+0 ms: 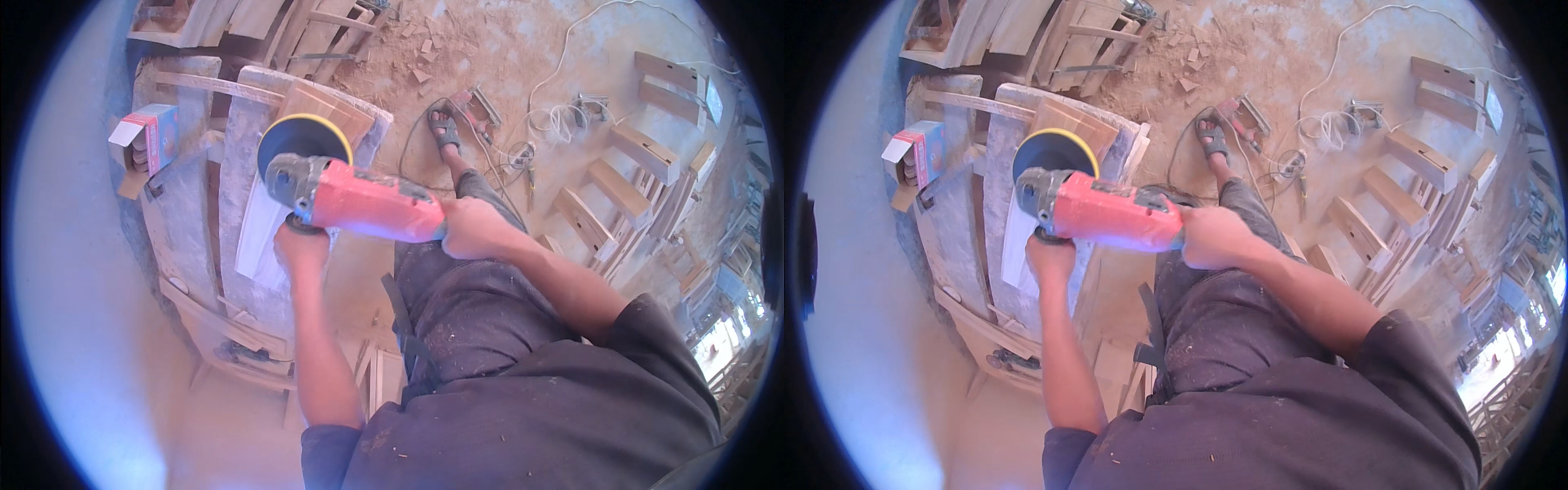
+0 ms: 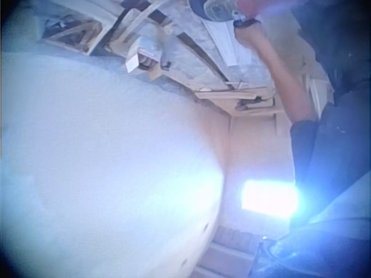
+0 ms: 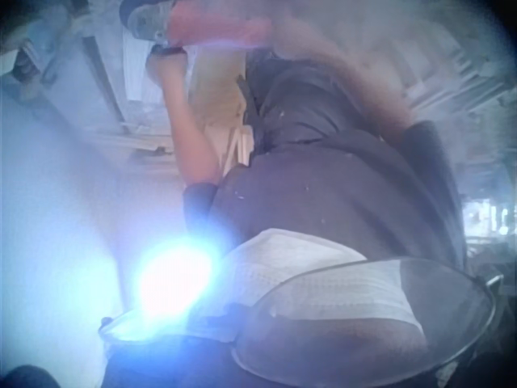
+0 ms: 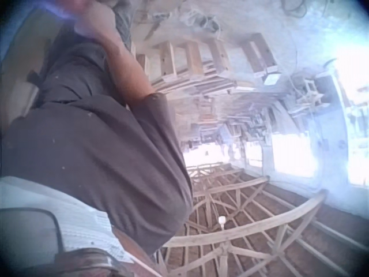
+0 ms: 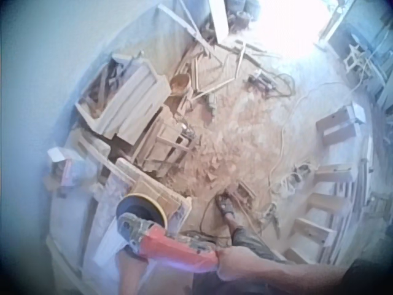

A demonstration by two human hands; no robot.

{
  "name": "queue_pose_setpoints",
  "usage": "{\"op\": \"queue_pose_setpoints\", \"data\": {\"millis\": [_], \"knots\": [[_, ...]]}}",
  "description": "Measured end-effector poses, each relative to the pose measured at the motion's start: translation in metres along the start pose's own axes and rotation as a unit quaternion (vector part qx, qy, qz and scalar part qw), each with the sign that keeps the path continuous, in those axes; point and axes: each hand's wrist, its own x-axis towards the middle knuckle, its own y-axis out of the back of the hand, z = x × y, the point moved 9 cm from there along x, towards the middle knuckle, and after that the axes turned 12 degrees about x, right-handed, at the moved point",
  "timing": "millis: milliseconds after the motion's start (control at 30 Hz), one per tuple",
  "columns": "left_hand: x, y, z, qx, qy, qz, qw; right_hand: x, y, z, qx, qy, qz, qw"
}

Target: The person sands wooden planks and a decorative carved panel using a handheld power sander, turning the pieces over and picking up different items to work on them.

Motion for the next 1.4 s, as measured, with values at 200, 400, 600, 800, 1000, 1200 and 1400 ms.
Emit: {"op": "queue_pose_setpoints", "data": {"millis": [200,400,600,800,1000,1200,1400], "knots": [[-0.014,0.006,0.062,0.004,-0.045,-0.025,0.999,-0.033,0.027,0.024,0.054,-0.08,0.01,0.995],[-0.014,-0.007,0.012,0.026,0.002,-0.031,0.999,-0.01,-0.009,0.026,0.024,-0.049,-0.009,0.998],[-0.019,-0.003,0.038,0.02,-0.024,-0.023,0.999,-0.022,0.008,0.032,0.054,-0.049,0.027,0.997],[-0.022,-0.001,0.049,0.05,-0.021,-0.031,0.998,-0.026,0.003,0.042,0.038,-0.049,0.007,0.998],[-0.027,-0.007,0.014,0.012,-0.01,-0.014,1.0,-0.016,-0.009,0.028,0.019,-0.043,-0.019,0.999],[-0.035,-0.003,0.069,0.015,-0.042,-0.032,0.998,-0.039,0.02,0.044,0.061,-0.047,0.003,0.997],[-0.04,-0.024,0.012,-0.01,-0.03,0.0,0.999,-0.022,-0.022,0.056,0.004,-0.064,-0.031,0.997]]}}
